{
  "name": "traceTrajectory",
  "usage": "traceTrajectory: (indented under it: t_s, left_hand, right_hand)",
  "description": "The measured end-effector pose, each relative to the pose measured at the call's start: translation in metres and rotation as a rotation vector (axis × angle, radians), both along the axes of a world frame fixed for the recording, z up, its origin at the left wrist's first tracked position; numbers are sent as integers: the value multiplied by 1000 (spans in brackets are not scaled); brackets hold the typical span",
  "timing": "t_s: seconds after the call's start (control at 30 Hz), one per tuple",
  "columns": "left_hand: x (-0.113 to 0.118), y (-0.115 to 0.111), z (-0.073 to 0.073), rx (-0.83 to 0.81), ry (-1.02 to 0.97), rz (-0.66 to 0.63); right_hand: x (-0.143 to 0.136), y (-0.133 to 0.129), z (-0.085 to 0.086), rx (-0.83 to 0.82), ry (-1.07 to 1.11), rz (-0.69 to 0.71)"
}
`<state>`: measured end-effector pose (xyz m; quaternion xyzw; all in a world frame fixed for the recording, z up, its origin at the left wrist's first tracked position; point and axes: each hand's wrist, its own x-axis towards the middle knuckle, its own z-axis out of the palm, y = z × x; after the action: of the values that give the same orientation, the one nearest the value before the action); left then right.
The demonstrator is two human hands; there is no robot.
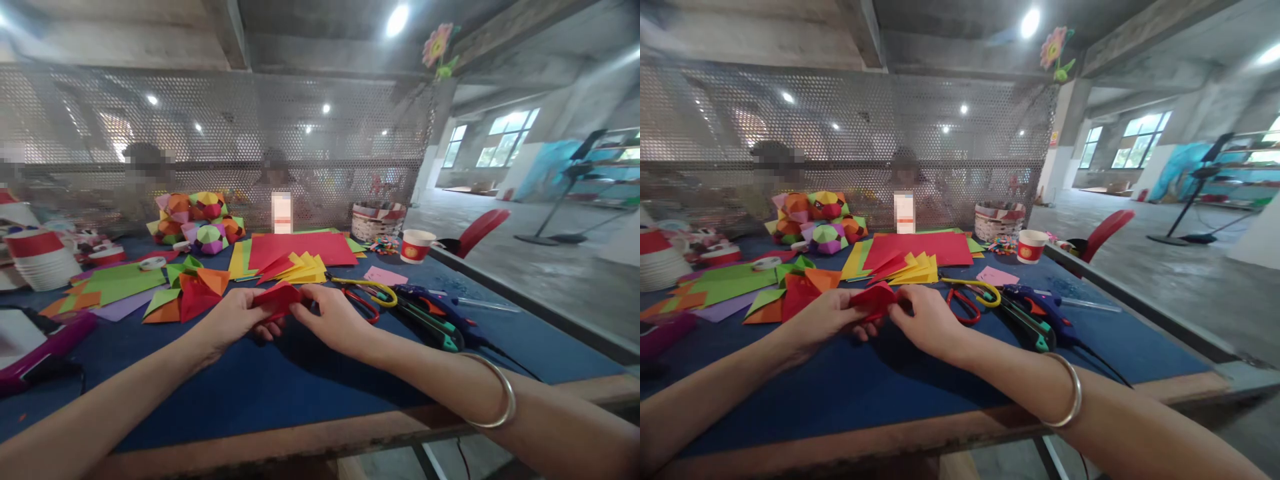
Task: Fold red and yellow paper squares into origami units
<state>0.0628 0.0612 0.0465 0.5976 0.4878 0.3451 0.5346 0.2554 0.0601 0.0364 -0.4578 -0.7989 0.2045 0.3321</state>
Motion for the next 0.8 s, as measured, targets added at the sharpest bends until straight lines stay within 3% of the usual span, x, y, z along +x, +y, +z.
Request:
traceTrajectory:
  t_s: [0.43,0.8]
  left_hand:
    - [2,2,0,40,-35,12]
    - [2,-3,4,57,183,31]
  right_hand:
    - [3,6,-7,-61,145,60]
    - [5,13,-10,-71,218,14]
